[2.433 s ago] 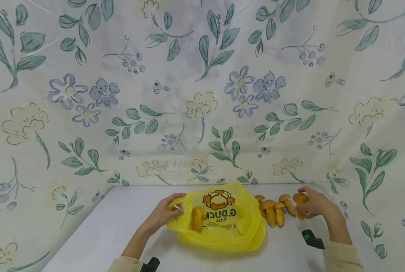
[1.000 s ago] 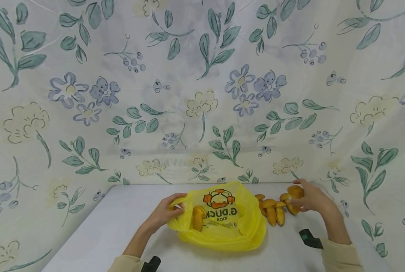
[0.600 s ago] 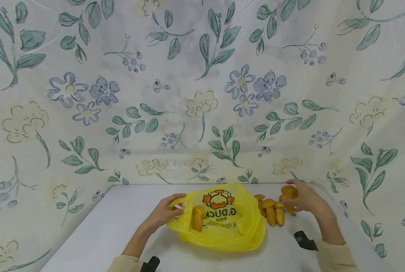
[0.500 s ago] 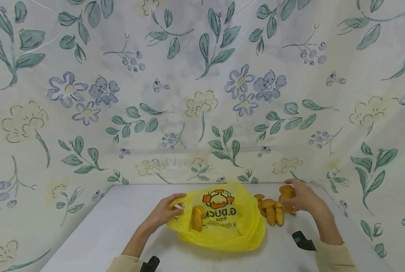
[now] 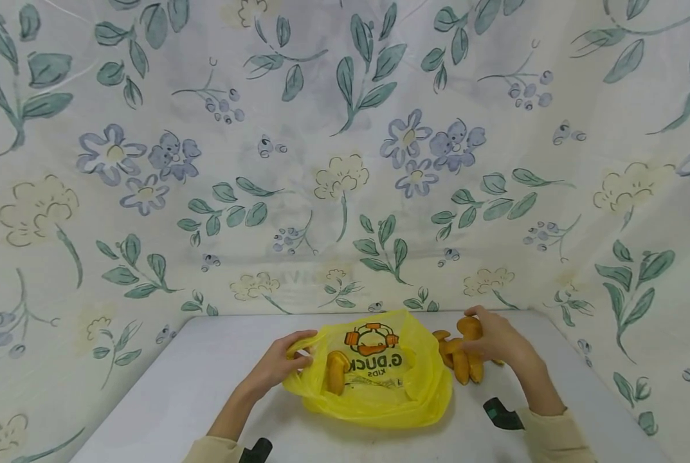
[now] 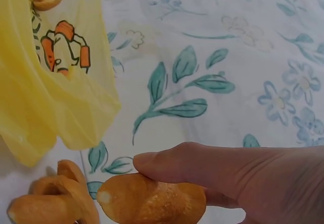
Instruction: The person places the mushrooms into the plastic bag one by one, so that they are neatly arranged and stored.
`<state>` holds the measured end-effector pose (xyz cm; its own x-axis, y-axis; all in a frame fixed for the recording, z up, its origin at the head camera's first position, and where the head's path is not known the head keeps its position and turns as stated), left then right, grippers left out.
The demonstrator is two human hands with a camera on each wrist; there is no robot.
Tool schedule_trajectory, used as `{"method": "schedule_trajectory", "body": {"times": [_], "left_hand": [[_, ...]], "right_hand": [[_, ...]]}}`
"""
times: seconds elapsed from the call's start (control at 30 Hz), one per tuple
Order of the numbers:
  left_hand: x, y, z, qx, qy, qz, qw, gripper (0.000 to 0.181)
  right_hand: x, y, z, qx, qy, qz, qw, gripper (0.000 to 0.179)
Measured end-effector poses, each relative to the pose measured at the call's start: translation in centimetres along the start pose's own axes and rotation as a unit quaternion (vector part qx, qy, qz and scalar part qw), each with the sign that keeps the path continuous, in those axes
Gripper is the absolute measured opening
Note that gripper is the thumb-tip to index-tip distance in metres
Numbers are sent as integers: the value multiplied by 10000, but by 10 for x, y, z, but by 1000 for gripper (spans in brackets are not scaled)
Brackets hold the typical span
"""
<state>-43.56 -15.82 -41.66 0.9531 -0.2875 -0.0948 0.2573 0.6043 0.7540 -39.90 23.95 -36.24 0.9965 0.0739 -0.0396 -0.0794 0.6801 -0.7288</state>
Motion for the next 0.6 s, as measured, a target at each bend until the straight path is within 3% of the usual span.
{"method": "schedule_trajectory", "body": {"times": [0.37, 0.6], "left_hand": [[-1, 1, -2, 20, -132, -148, 9998, 54], [0, 0, -1, -8, -53, -97, 9999, 53]], "right_hand": [[-8, -5, -18, -37, -103, -135, 9998, 69], [-13, -19, -26, 305, -53, 34, 9995, 63]]}}
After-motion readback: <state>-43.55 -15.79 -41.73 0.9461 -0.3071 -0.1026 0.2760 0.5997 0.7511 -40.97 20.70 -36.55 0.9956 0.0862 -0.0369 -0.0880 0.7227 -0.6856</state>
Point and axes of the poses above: each hand's wrist, its own x-axis away from the middle knuckle, its own z-axis out of the back of the hand, y = z × x, the point moved 9 cm from there along -x, towards the middle knuckle, and after that the axes turned 9 degrees about -x, right-handed, at the moved point
